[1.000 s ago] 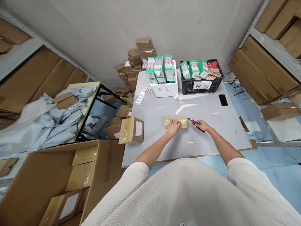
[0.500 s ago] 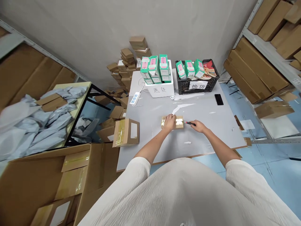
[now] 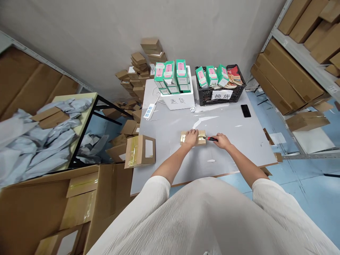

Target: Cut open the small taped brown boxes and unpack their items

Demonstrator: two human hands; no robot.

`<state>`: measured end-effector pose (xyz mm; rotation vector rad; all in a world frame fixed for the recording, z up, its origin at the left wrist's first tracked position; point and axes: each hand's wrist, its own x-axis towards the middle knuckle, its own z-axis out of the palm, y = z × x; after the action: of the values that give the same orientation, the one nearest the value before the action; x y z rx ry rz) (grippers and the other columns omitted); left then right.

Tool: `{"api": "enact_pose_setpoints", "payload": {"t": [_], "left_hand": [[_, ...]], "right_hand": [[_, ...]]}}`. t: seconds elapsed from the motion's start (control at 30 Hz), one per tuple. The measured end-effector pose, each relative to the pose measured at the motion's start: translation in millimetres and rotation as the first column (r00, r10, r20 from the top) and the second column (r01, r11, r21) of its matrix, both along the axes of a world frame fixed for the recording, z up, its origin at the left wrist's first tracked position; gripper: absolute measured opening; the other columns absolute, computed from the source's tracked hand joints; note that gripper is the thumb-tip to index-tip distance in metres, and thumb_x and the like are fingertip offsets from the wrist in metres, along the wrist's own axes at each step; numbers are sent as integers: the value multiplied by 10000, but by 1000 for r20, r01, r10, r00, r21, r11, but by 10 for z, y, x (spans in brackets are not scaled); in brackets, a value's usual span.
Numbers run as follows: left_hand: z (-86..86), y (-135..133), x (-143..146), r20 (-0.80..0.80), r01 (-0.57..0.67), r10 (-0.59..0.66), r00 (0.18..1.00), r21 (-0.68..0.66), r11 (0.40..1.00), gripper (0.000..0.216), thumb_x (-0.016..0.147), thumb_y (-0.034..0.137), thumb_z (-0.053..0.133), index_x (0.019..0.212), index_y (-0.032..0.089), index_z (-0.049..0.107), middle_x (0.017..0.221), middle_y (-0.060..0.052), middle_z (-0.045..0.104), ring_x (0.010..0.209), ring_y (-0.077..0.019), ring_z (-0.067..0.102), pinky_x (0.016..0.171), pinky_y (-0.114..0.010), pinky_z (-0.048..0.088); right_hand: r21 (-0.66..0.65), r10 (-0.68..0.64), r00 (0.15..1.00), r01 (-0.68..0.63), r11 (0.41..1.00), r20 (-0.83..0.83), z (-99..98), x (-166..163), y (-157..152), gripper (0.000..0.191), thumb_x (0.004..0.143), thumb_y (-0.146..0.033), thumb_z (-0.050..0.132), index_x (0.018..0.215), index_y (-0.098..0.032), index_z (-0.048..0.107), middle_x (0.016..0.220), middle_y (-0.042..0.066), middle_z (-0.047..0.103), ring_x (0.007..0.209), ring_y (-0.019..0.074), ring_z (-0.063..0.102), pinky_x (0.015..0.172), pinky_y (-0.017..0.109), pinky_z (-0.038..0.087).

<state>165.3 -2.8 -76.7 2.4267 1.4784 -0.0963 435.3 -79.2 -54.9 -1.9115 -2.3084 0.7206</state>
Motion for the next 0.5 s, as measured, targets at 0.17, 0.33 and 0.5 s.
{"api": "enact_pose_setpoints", "payload": {"t": [0.17, 0.33, 0.5], "left_hand": [[-67, -62, -8, 27, -14, 14, 1000, -1, 1000, 689, 1010, 103, 439, 1692, 187, 385, 1659, -231, 491, 1597, -359, 381, 1305, -592, 289], [-70, -111, -3, 37, -29, 29, 999, -5, 1000, 700, 1007, 101, 418, 1701, 183, 377, 1690, -219, 464, 1625, -357, 348, 1327, -596, 266], [-67, -148, -14, 42, -36, 36, 998, 10, 999, 692, 1001, 74, 367, 1689, 148, 393, 1688, -229, 465, 1639, -360, 333, 1336, -610, 258]], "right_hand": [[28, -43, 998, 44, 999, -34, -72, -44, -63, 476, 1035, -347, 629, 1504, -315, 704, 1169, 118, 713, 1143, 309, 641, 994, 386, 503], [46, -80, 996, 83, 996, -45, -149, -121, -142, 463, 1049, -355, 597, 1497, -305, 701, 1183, 126, 695, 1121, 312, 624, 980, 391, 500], [63, -92, 995, 95, 993, -44, -235, -130, -154, 483, 1058, -356, 575, 1527, -305, 675, 1221, 133, 690, 1125, 318, 610, 988, 403, 496]]}}
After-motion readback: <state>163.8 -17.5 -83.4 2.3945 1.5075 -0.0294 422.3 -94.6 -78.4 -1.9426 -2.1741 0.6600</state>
